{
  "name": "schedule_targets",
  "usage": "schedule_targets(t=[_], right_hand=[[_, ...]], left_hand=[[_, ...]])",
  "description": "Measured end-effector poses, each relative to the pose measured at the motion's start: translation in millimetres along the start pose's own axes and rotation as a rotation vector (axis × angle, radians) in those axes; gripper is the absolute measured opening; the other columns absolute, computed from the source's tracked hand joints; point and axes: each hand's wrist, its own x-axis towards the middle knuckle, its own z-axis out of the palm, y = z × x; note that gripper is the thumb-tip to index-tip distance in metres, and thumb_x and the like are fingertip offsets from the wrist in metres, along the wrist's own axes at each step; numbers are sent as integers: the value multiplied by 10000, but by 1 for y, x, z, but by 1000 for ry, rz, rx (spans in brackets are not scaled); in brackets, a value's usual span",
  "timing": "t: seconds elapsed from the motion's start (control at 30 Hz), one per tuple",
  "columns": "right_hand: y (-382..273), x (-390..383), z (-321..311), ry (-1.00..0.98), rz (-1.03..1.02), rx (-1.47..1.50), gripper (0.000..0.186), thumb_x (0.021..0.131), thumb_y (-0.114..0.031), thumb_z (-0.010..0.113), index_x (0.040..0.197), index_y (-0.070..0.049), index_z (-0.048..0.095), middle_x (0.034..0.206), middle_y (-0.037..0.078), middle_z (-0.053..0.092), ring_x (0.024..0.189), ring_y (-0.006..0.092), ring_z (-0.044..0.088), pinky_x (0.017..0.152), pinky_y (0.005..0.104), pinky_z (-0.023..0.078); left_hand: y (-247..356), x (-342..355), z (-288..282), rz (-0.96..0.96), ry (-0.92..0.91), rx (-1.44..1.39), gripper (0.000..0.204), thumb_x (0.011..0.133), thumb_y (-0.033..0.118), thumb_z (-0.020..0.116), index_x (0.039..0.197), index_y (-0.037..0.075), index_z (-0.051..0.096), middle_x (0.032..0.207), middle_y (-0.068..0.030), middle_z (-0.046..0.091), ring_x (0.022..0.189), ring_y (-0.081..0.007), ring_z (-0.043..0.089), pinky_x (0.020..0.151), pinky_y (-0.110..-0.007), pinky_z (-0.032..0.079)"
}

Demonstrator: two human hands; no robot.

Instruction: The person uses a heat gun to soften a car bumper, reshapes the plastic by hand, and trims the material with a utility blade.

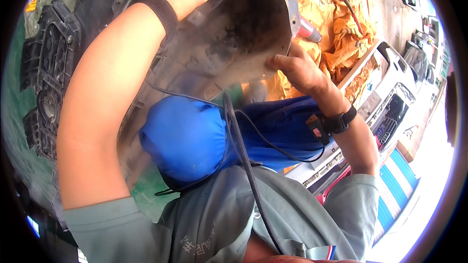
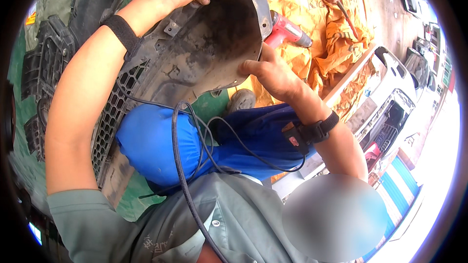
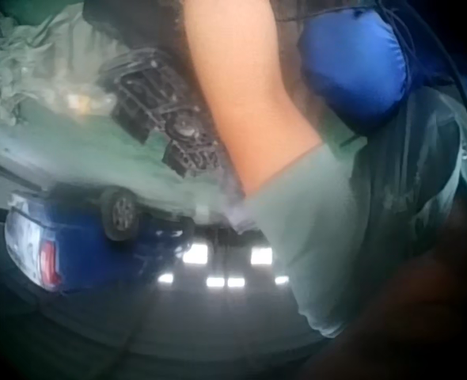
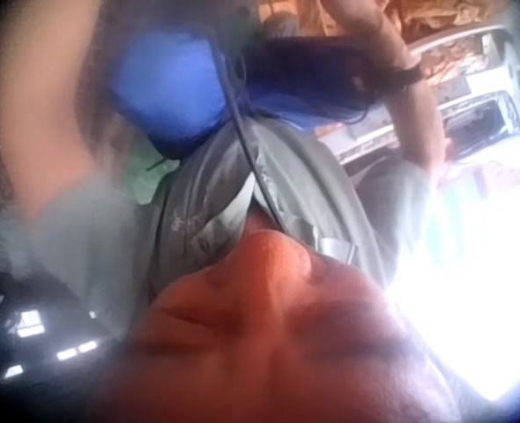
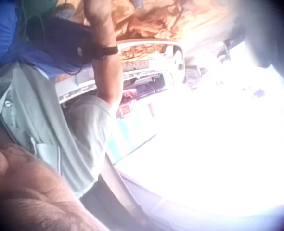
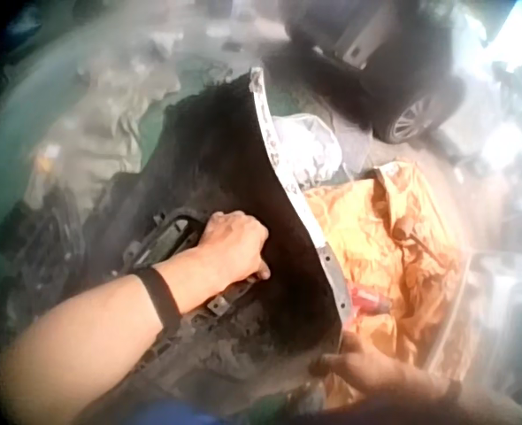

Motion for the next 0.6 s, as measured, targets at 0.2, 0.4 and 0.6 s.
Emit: schedule_targets(t=[0.2, 0.4, 0.6], right_hand=[[-6, -3, 2, -16, -3, -39, 361, 870, -79, 574, 1206, 52, 594, 1042, 91, 662, 953, 182, 607, 875, 321, 492], [-15, 0, 2, -13, 9, -43, 431, 832, -37, 566, 1250, 66, 557, 1045, 108, 663, 968, 189, 618, 884, 322, 500], [-17, 5, 0, -28, -49, 4, 473, 823, -37, 576, 1281, 74, 544, 1101, 133, 664, 1031, 203, 614, 924, 327, 496]], left_hand=[[-3, 1, 5, 8, 77, 21, 379, 639, 360, 894, 823, 49, 777, 919, -143, 737, 1058, -308, 668, 864, -459, 482], [-12, 3, 18, 57, 123, 92, 368, 661, 387, 860, 787, 82, 696, 899, -64, 704, 986, -272, 657, 823, -462, 509], [-15, 6, 20, 71, 192, 62, 395, 656, 382, 857, 737, 63, 638, 852, -69, 676, 971, -297, 637, 832, -466, 482]])
